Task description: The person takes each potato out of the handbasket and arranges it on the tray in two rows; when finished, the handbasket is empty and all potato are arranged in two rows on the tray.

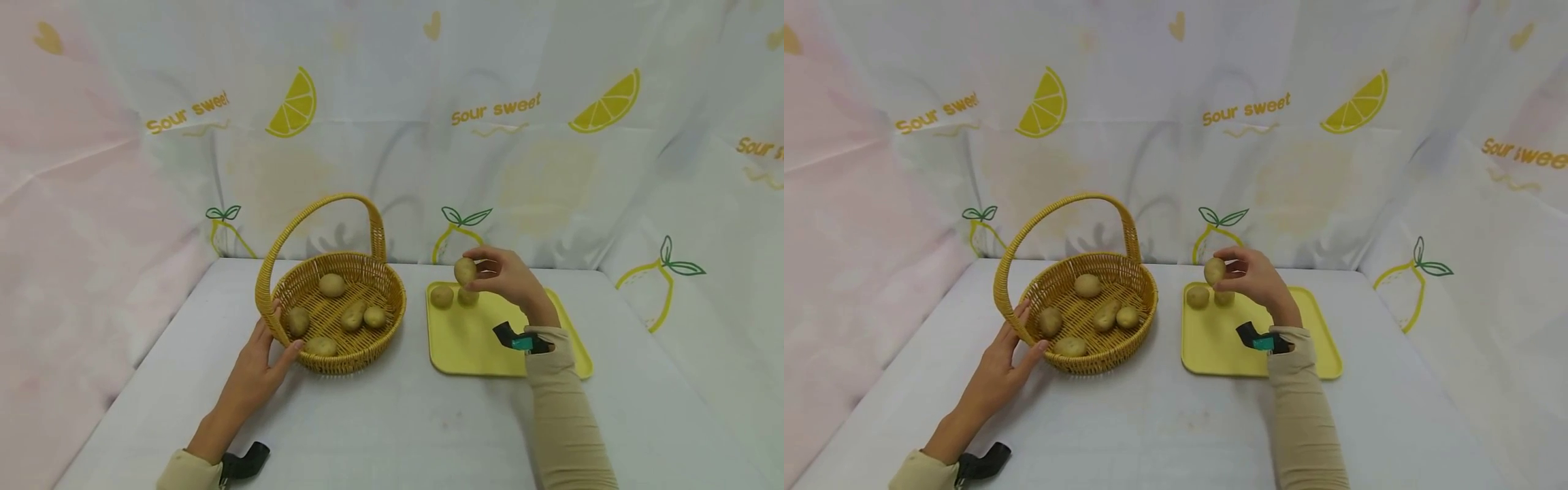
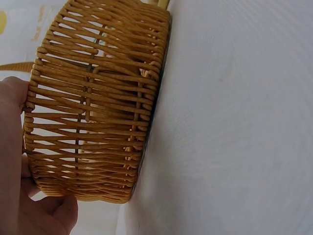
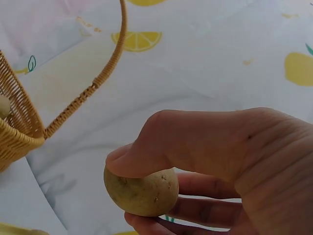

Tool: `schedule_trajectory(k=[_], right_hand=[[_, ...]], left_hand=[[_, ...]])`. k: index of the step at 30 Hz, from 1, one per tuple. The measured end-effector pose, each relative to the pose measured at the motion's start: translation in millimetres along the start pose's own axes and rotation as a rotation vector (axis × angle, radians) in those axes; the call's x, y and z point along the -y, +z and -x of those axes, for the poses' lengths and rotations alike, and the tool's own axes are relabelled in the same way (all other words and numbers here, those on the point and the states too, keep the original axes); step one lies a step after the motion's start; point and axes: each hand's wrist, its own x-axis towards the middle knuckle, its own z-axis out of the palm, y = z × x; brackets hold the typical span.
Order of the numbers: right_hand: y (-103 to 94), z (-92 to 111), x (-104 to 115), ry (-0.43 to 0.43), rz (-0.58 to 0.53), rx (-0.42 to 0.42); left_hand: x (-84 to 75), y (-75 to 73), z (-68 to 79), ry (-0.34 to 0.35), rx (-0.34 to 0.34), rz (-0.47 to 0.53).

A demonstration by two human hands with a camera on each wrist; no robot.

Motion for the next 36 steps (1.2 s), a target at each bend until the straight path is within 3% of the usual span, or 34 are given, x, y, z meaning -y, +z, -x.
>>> schedule_trajectory(k=[16, 25, 36], right_hand=[[-30.1, 24.2, -30.6, 0.071, 0.052, -0.093], [-37.7, 25.5, -37.5, 0.097, 0.07, -0.112], [-38.7, 23.2, -61.0, 0.109, 0.138, -0.16]], left_hand=[[3.1, 5.0, -1.7, -0.011, 0.012, 0.004], [2.6, 4.0, -0.7, -0.014, 0.007, -0.008], [1.5, 0.0, -2.2, -0.006, 0.016, -0.011]])
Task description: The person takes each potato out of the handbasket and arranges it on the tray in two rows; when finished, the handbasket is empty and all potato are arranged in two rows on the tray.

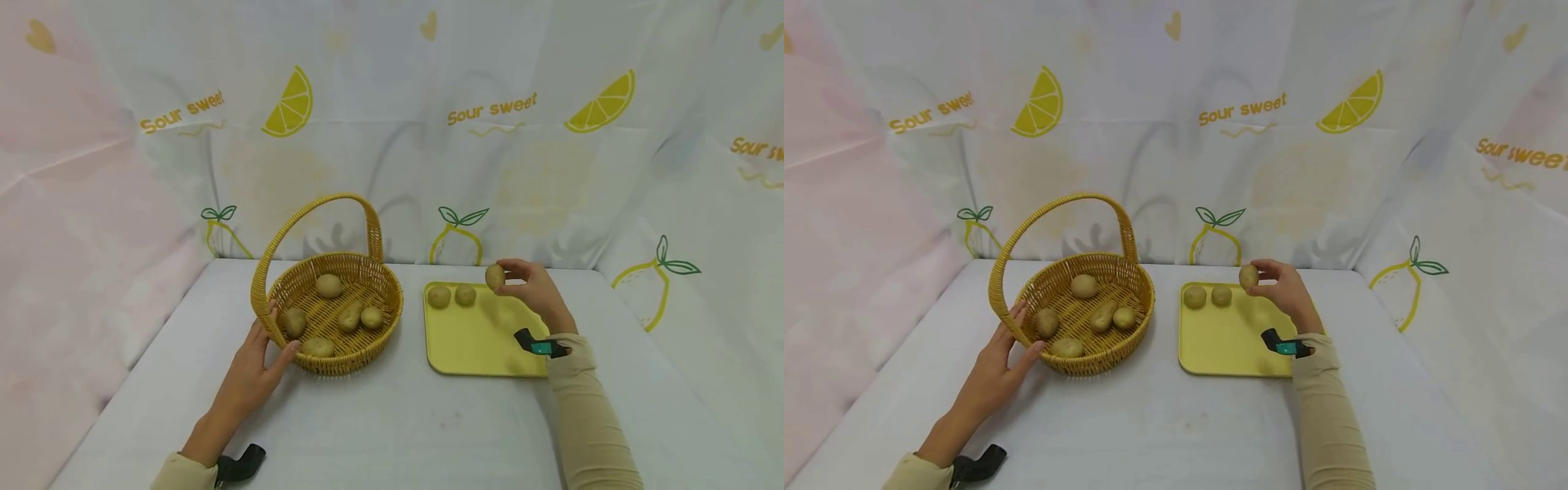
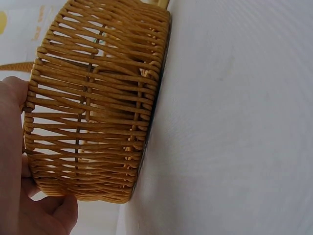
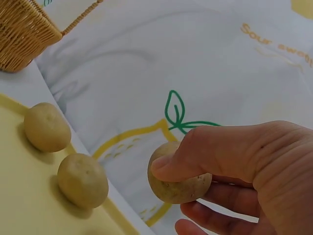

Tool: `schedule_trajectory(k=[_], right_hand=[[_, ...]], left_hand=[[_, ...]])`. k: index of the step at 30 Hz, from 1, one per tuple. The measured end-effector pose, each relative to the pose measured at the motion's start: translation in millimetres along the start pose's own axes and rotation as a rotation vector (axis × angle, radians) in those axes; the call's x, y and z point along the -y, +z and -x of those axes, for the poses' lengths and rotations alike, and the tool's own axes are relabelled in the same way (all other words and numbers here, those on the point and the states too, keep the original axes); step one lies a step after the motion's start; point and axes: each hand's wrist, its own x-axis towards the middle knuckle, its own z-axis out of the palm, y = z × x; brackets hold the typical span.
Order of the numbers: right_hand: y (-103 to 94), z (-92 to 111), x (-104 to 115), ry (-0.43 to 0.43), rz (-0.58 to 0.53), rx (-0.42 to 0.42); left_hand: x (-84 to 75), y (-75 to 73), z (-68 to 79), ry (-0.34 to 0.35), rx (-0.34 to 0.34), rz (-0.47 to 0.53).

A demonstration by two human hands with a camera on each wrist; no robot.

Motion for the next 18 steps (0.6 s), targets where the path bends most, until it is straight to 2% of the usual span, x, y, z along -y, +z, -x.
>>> schedule_trajectory(k=[8, 18], right_hand=[[5.1, -1.7, -14.6, 0.063, -0.023, 0.004], [13.8, -4.4, -32.4, 0.035, 0.005, 0.018]], left_hand=[[-0.1, -0.8, -0.6, -0.004, 0.004, -0.008], [-0.2, -0.5, -0.1, -0.006, 0.003, 0.002]])
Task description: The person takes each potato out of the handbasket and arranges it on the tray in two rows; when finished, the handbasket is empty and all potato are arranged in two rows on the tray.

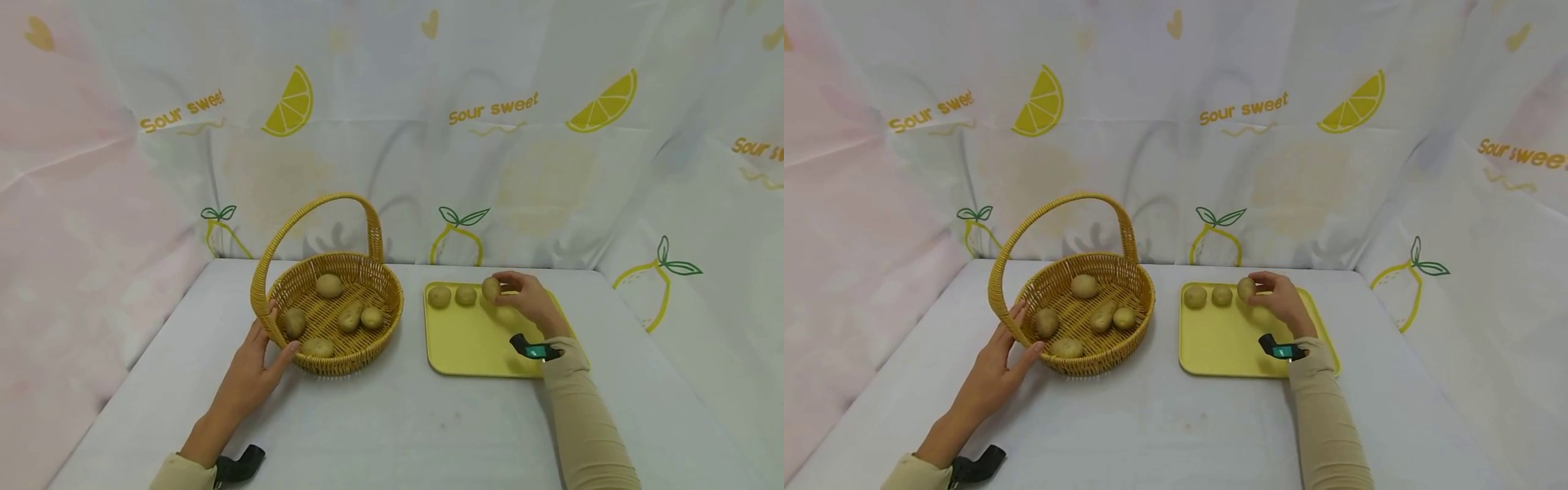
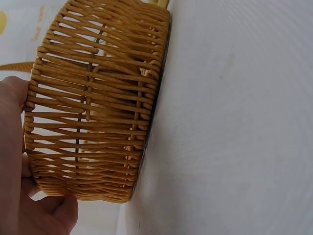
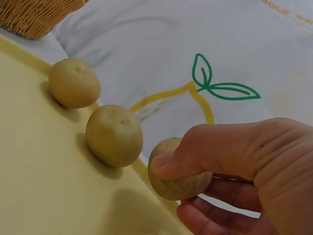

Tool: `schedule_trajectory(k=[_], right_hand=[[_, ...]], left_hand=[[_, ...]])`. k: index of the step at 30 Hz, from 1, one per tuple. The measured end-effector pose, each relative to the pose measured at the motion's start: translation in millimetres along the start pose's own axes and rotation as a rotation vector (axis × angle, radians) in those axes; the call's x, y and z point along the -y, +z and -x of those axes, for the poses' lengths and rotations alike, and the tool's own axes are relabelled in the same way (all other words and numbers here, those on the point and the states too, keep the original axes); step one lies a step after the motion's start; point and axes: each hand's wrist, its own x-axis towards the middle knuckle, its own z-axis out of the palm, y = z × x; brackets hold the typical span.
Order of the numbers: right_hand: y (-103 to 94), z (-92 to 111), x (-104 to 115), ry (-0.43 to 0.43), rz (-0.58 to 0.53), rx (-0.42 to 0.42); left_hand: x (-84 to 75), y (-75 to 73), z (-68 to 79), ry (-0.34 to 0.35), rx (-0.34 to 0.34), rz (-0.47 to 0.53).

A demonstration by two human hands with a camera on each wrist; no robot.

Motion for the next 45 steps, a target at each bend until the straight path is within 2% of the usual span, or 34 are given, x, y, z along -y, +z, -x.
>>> schedule_trajectory(k=[14, 38, 45], right_hand=[[3.2, -0.1, -12.2, 0.049, 0.017, 0.008], [6.5, -2.4, -15.7, -0.007, 0.119, 0.031], [3.5, -3.5, -10.9, -0.001, 0.16, -0.015]], left_hand=[[-0.2, 0.5, 2.1, -0.018, 0.004, 0.009], [-3.6, -0.6, 1.7, -0.017, 0.012, 0.007], [-4.4, -1.4, 0.8, -0.018, 0.013, 0.005]])
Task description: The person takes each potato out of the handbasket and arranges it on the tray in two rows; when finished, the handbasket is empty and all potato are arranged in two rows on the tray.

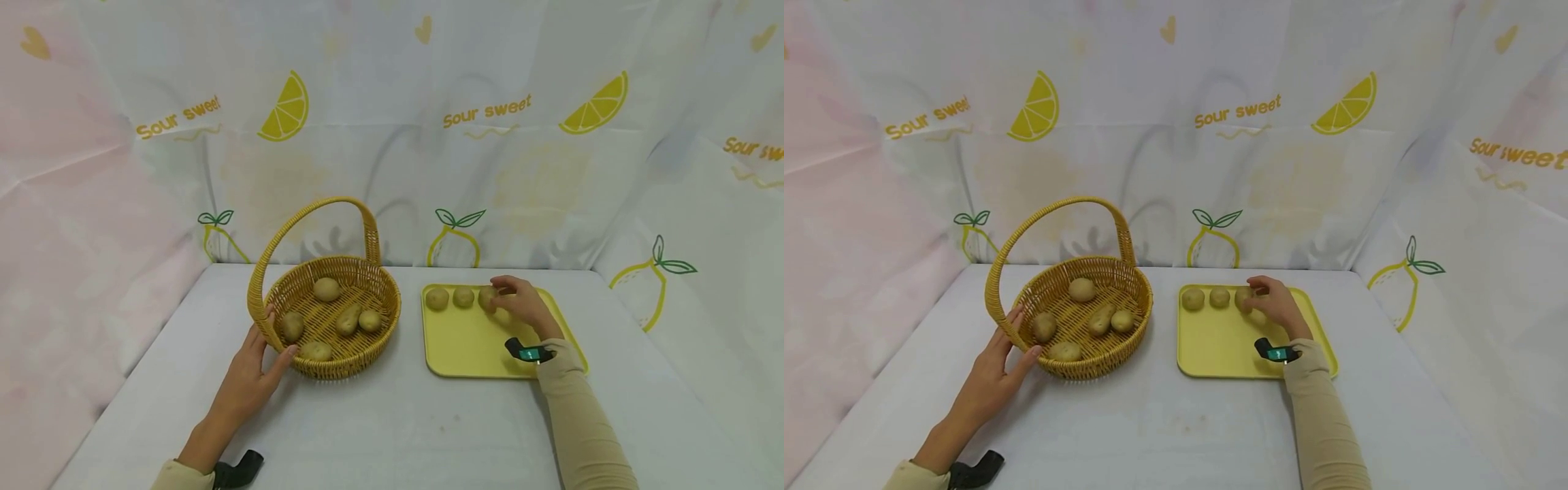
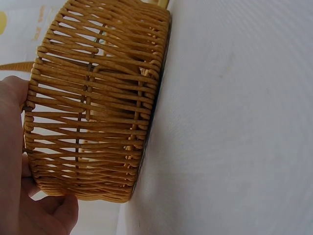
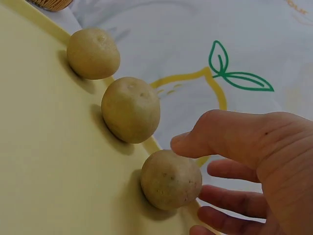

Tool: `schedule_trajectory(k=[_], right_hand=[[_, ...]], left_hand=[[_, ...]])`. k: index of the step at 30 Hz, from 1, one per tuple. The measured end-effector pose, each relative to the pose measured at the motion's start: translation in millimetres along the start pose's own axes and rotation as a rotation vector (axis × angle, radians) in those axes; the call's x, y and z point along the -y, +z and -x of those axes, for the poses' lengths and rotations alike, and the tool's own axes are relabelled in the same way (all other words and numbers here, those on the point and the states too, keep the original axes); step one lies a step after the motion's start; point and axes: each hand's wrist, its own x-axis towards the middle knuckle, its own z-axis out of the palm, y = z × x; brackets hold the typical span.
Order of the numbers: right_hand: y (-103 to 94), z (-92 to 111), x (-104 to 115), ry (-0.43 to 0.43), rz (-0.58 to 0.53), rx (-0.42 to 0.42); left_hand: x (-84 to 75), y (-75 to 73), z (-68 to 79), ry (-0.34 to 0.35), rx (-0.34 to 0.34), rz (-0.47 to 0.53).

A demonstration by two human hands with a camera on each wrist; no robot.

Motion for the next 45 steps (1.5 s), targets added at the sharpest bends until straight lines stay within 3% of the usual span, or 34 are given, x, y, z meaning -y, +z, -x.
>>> schedule_trajectory(k=[10, 15, 19, 28, 35, 45], right_hand=[[-1.2, -2.3, 18.0, -0.005, 0.013, -0.11], [0.8, -1.6, 29.4, -0.055, -0.016, -0.135], [6.4, -1.4, 51.8, -0.114, -0.091, -0.142], [40.7, -12.8, 119.5, -0.267, -0.191, -0.028], [70.0, -28.1, 168.8, -0.415, -0.151, 0.12], [101.0, -51.7, 210.8, -0.53, -0.1, 0.282]], left_hand=[[2.2, -1.6, 0.2, 0.0, -0.011, 0.006], [5.1, 0.9, 0.4, 0.004, -0.013, 0.01], [5.5, 3.9, -0.5, 0.005, -0.012, 0.015], [3.8, 3.3, -2.0, 0.022, -0.031, 0.002], [4.4, 2.5, -3.4, 0.029, -0.031, 0.005], [4.7, 3.6, -1.7, 0.012, -0.024, 0.013]])
